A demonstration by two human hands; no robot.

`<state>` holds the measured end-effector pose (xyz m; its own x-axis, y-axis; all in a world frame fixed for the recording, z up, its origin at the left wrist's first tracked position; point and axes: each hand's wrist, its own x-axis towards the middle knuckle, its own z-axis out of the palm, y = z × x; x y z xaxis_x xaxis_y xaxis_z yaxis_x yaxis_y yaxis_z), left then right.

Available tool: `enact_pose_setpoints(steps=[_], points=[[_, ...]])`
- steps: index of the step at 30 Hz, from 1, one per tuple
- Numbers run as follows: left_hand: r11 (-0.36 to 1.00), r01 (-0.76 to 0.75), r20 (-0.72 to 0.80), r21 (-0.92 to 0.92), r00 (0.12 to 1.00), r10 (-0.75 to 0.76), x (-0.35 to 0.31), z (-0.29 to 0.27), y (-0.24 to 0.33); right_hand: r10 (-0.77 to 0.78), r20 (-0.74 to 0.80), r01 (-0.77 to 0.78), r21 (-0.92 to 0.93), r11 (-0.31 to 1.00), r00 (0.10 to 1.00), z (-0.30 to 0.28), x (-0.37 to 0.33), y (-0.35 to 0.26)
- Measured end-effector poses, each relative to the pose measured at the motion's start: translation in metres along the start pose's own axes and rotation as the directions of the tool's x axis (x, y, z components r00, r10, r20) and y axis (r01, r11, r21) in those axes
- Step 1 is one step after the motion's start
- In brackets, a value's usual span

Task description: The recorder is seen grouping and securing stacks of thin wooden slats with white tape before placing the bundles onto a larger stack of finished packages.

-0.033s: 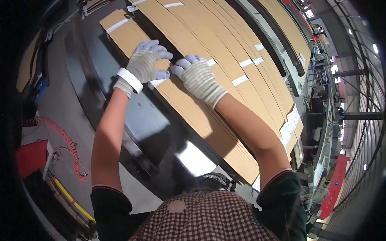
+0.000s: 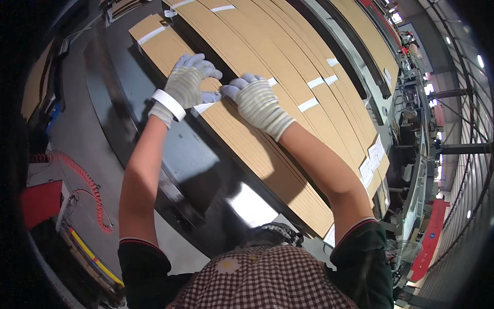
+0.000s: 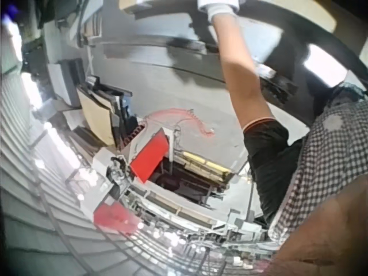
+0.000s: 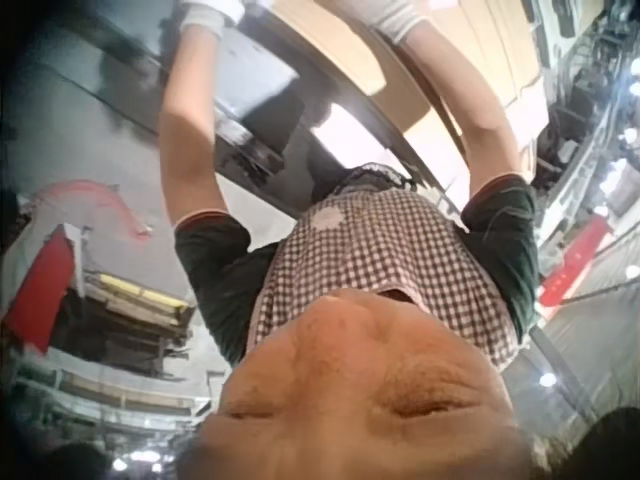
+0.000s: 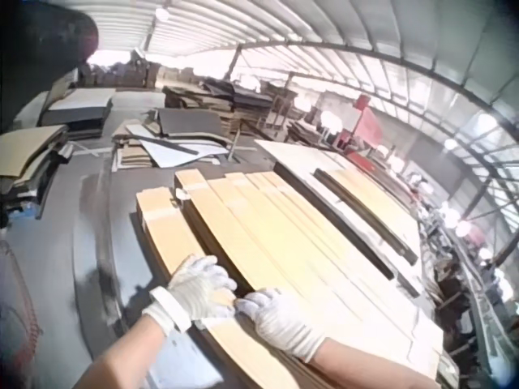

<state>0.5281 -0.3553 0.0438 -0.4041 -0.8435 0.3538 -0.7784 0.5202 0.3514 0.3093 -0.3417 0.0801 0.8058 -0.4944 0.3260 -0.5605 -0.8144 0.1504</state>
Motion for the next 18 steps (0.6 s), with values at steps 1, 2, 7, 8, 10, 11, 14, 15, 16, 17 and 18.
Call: enact_pose_setpoints(steps=[1,2,7,8,10,11,14,15,16,17,18], points=[[0.999,0.04,-0.046,-0.006,0.998,-0.04,0.002,0.002,0.006,0.118,0.095,-0.129,0.111,0.986,0.988,-0.004,-0.005,0.005],[0.999,0.035,-0.053,0.002,0.998,-0.035,0.005,0.004,0.012,0.22,0.201,-0.261,0.208,0.943,0.955,-0.007,-0.01,0.01],[0.983,0.177,-0.114,0.046,0.979,-0.171,0.014,0.007,0.022,0.493,0.141,-0.487,0.526,0.697,0.858,-0.034,0.02,-0.006],[0.977,0.2,-0.123,0.076,0.974,-0.19,0.014,0.009,0.018,0.484,0.13,-0.473,0.529,0.704,0.865,-0.029,0.031,-0.004],[0.983,0.157,-0.098,0.095,0.984,-0.148,0.018,0.006,0.012,0.479,0.017,-0.441,0.421,0.793,0.878,-0.016,0.05,0.015],[0.987,0.152,-0.191,-0.059,0.968,-0.161,0.019,0.009,0.001,0.468,-0.01,-0.427,0.393,0.814,0.883,-0.008,0.064,0.024],[0.992,0.128,-0.372,0.005,0.921,-0.117,0.018,0.002,-0.024,0.409,-0.047,-0.377,0.302,0.876,0.911,0.012,0.122,0.044],[0.984,0.144,-0.306,0.105,0.946,-0.106,0.016,0.005,-0.029,0.394,-0.05,-0.36,0.311,0.88,0.918,0.024,0.143,0.047],[0.97,0.144,-0.241,0.196,0.966,-0.095,0.02,0.006,-0.029,0.352,-0.097,-0.319,0.256,0.913,0.931,0.035,0.161,0.055],[0.964,0.156,-0.194,0.215,0.974,-0.114,0.024,0.008,-0.027,0.307,-0.141,-0.277,0.198,0.94,0.941,0.045,0.179,0.063],[0.963,0.162,-0.195,0.217,0.973,-0.12,0.024,0.01,-0.027,0.303,-0.14,-0.272,0.203,0.941,0.943,0.057,0.196,0.065]])
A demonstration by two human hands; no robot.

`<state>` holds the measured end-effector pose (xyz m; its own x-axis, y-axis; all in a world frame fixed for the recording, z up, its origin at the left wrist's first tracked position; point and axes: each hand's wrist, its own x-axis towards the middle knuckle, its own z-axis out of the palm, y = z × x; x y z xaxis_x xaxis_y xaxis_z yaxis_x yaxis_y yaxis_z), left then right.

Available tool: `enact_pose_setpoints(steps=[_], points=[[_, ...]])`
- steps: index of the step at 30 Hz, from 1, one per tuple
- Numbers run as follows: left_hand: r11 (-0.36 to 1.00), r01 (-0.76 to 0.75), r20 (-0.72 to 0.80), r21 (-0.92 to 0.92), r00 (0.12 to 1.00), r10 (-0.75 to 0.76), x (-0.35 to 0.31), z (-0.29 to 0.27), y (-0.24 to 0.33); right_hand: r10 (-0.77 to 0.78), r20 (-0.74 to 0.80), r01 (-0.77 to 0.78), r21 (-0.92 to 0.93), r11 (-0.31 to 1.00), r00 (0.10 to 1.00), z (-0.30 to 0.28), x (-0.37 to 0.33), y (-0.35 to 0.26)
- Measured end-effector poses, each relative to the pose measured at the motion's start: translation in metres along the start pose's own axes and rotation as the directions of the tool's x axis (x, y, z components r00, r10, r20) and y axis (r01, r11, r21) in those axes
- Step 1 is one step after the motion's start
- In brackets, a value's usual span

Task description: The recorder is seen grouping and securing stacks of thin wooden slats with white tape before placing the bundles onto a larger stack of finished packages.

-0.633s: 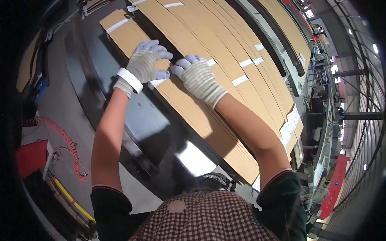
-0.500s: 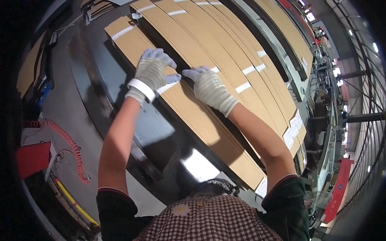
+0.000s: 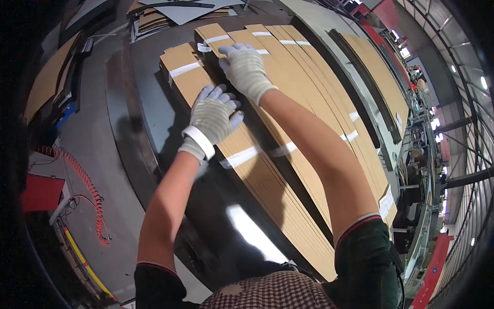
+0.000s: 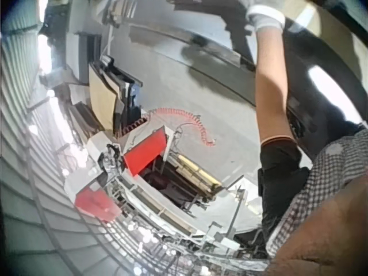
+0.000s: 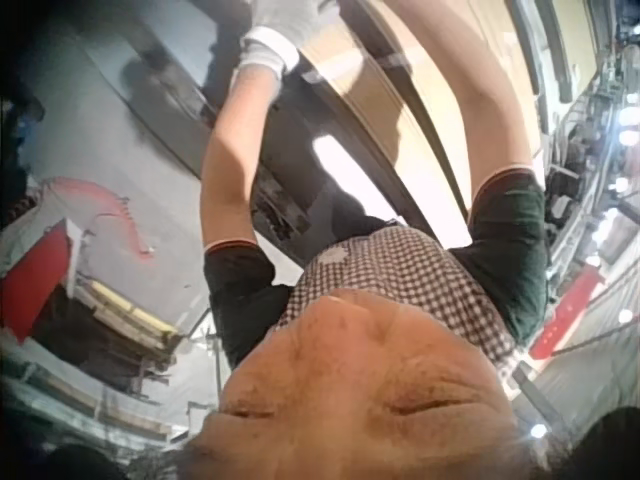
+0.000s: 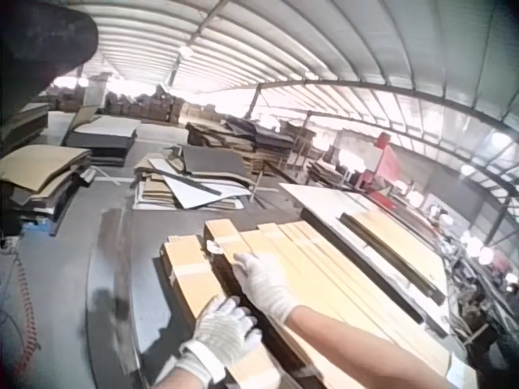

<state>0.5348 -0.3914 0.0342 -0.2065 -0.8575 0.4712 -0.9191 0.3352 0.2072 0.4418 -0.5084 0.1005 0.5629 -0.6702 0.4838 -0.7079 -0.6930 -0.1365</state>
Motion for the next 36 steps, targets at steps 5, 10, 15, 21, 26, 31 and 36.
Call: enact_pose_setpoints(steps=[5,10,15,21,26,31,36], points=[[0.991,0.023,-0.026,-0.133,0.999,-0.027,0.001,-0.002,0.002,-0.05,0.133,0.088,-0.297,0.951,0.99,0.055,0.059,-0.001],[0.975,0.028,-0.082,-0.222,0.995,-0.047,-0.002,-0.005,-0.004,0.184,0.248,-0.117,-0.262,0.958,0.951,0.069,0.094,-0.006],[0.965,0.011,-0.152,-0.261,0.987,-0.053,0.0,-0.002,-0.005,0.528,0.634,-0.749,0.662,0.007,0.565,0.069,0.13,0.022],[0.956,-0.025,-0.199,-0.293,0.979,-0.035,0.006,-0.003,0.001,0.575,0.661,-0.502,0.747,-0.437,0.483,0.096,0.145,0.086],[0.953,0.002,-0.168,-0.301,0.984,-0.055,-0.003,0.001,-0.006,0.512,0.307,-0.438,0.885,0.155,0.802,0.112,0.14,0.076],[0.959,0.005,-0.128,-0.284,0.991,-0.043,-0.004,-0.005,-0.007,-0.011,0.012,0.006,0.362,0.932,1.0,0.102,0.102,0.062],[0.974,0.034,-0.086,-0.225,0.995,-0.055,0.002,-0.009,-0.001,0.004,0.056,-0.01,0.106,0.994,0.998,0.025,0.017,0.054]])
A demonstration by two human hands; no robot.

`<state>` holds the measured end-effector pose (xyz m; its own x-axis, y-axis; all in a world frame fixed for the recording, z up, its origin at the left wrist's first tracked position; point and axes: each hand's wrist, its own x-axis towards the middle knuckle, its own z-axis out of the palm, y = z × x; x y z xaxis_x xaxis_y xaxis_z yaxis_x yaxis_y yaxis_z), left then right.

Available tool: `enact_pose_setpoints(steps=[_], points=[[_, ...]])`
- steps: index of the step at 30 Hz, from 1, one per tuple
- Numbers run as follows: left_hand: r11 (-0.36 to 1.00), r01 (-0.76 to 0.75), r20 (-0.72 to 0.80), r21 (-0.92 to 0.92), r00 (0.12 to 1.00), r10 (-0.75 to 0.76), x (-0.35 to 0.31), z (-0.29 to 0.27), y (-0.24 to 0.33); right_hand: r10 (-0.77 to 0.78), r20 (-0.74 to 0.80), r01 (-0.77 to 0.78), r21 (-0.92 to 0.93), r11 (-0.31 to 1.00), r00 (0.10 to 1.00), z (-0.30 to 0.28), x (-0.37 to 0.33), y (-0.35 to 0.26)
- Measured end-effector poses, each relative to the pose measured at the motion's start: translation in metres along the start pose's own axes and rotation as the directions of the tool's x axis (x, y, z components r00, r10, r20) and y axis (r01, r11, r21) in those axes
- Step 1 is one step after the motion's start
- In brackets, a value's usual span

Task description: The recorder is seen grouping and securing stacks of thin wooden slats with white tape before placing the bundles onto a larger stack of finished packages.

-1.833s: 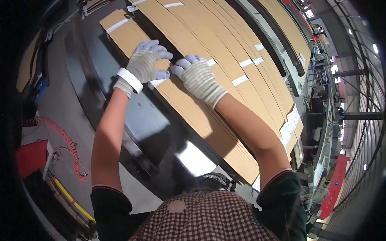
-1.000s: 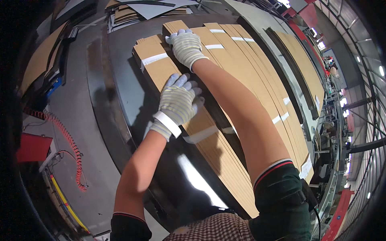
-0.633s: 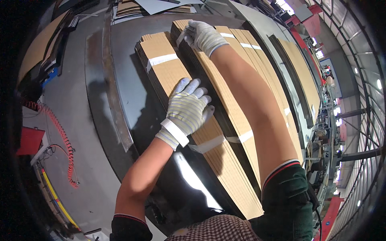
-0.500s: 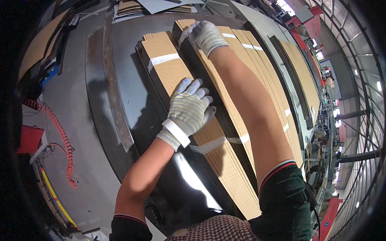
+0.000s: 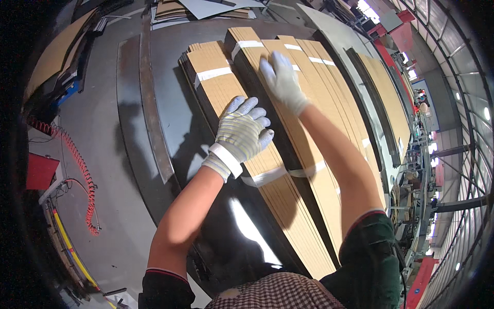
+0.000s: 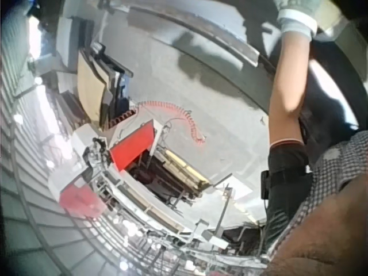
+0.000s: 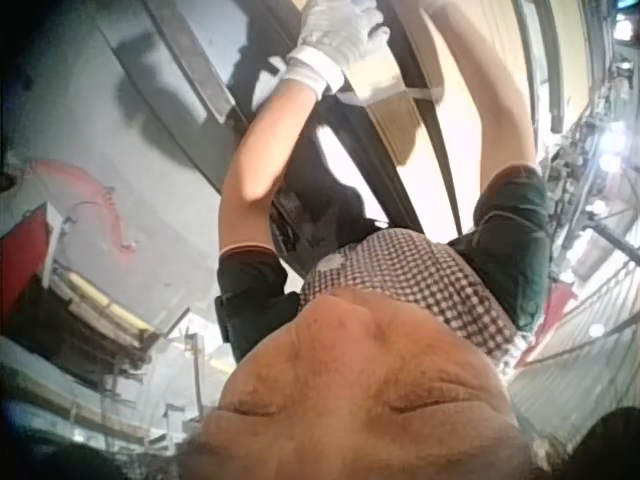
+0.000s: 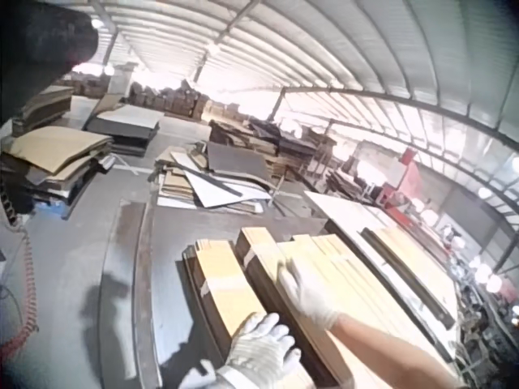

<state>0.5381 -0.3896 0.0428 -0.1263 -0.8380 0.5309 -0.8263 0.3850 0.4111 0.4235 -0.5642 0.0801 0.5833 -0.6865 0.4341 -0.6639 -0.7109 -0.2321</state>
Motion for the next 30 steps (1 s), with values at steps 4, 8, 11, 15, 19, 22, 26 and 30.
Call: enact_pose_setpoints(steps=[4,8,11,15,19,22,26,30], points=[[1.0,-0.002,0.043,0.022,0.999,0.001,-0.003,0.006,0.002,0.133,0.26,-0.199,0.248,0.948,0.956,-0.109,-0.184,-0.093],[1.0,-0.02,-0.251,0.019,0.968,0.024,-0.027,0.001,-0.016,0.236,0.538,-0.245,-0.056,0.968,0.809,-0.183,-0.341,-0.151],[0.86,0.271,-0.492,-0.433,0.728,-0.477,-0.058,0.006,0.028,0.435,0.498,-0.413,-0.162,0.896,0.75,-0.193,-0.421,-0.157],[0.438,0.556,-0.166,-0.706,0.472,-0.866,-0.157,0.028,0.131,0.476,0.407,-0.615,0.36,0.701,0.78,-0.205,-0.427,-0.129],[0.012,0.602,0.331,-0.799,0.456,-0.827,-0.263,0.07,0.269,0.484,0.48,-0.627,0.752,0.204,0.732,-0.255,-0.426,-0.098],[-0.188,0.587,0.447,-0.787,0.334,-0.83,-0.351,0.124,0.36,0.468,0.506,-0.655,0.717,0.24,0.725,-0.298,-0.427,-0.102],[-0.299,0.88,0.84,-0.369,0.178,-0.512,-0.354,0.097,0.447,0.495,0.455,-0.604,0.773,0.193,0.74,-0.36,-0.472,-0.084],[-0.52,0.541,0.739,-0.66,0.345,-0.579,-0.417,0.211,0.462,0.34,0.461,-0.549,0.802,0.234,0.819,-0.373,-0.481,-0.109]])
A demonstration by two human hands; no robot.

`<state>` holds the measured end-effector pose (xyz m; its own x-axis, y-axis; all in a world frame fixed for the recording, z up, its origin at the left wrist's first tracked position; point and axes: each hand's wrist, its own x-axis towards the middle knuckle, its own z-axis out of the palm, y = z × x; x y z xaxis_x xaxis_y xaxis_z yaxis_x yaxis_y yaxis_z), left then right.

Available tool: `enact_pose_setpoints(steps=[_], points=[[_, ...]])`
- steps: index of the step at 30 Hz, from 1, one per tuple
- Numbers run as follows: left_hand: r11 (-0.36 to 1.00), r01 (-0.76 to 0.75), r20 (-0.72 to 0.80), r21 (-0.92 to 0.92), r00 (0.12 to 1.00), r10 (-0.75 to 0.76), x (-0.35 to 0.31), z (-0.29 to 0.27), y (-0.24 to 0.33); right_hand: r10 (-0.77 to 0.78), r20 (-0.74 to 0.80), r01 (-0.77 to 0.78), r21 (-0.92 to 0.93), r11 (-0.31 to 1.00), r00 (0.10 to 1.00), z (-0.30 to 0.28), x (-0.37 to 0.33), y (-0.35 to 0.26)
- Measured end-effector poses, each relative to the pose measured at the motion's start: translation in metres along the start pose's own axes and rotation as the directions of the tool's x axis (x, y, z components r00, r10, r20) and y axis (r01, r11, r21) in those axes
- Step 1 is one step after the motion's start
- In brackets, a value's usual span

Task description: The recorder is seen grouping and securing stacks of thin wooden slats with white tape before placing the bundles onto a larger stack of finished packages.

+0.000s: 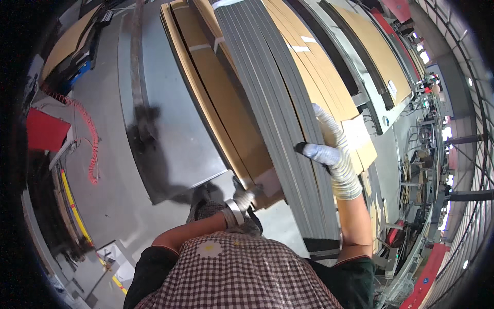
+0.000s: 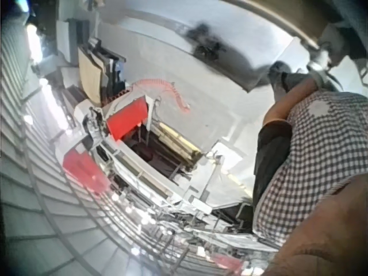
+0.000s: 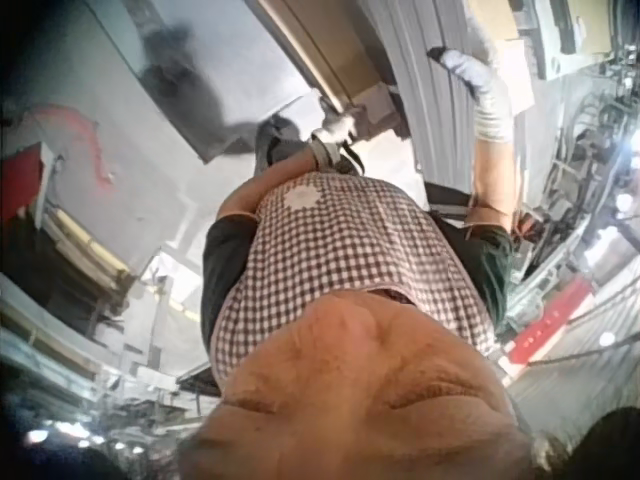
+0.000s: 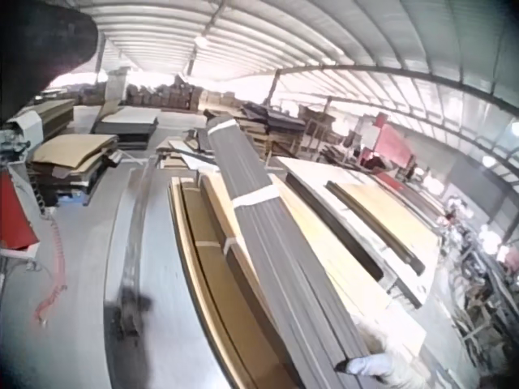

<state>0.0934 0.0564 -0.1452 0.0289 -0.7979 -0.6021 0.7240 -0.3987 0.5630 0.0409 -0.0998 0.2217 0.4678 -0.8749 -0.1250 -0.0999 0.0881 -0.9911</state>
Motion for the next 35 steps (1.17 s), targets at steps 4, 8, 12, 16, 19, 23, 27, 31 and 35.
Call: enact_pose_setpoints(steps=[4,8,12,16,19,23,27,31,35], points=[[0.919,-0.116,-0.093,-0.376,0.992,0.087,-0.047,0.039,0.073,-0.094,-0.04,0.093,-0.01,0.996,0.995,-0.008,-0.034,0.006],[0.908,-0.332,-0.268,-0.255,0.927,0.264,-0.061,0.03,0.107,-0.076,-0.049,0.068,-0.151,0.986,0.996,0.008,-0.014,0.015],[0.92,-0.234,-0.12,-0.316,0.971,0.205,-0.048,-0.021,0.158,-0.304,-0.077,0.221,-0.522,0.824,0.95,0.032,0.068,0.055],[0.924,-0.345,-0.188,-0.164,0.931,0.314,-0.028,-0.07,0.219,-0.236,-0.126,0.074,-0.723,0.687,0.963,0.084,0.126,0.056],[0.915,-0.348,-0.313,0.203,0.863,0.397,-0.026,-0.101,0.234,-0.233,-0.148,-0.044,-0.915,0.4,0.961,0.117,0.158,0.08],[0.621,-0.221,-0.35,0.752,0.664,0.661,-0.025,-0.105,0.222,-0.257,-0.012,0.046,-0.975,0.219,0.966,0.115,0.181,0.1],[0.258,-0.158,-0.157,0.953,0.469,0.869,-0.048,-0.097,0.212,-0.534,0.255,0.408,-0.893,0.189,0.806,0.062,0.169,0.098],[-0.121,-0.374,0.198,0.919,0.173,0.965,-0.076,-0.002,0.186,-0.484,0.111,0.278,-0.916,0.289,0.868,-0.123,0.124,0.053],[0.899,-0.427,0.027,-0.1,0.902,0.432,0.021,-0.072,0.061,-0.167,-0.306,-0.19,-0.851,0.49,0.937,-0.348,0.09,0.098]])
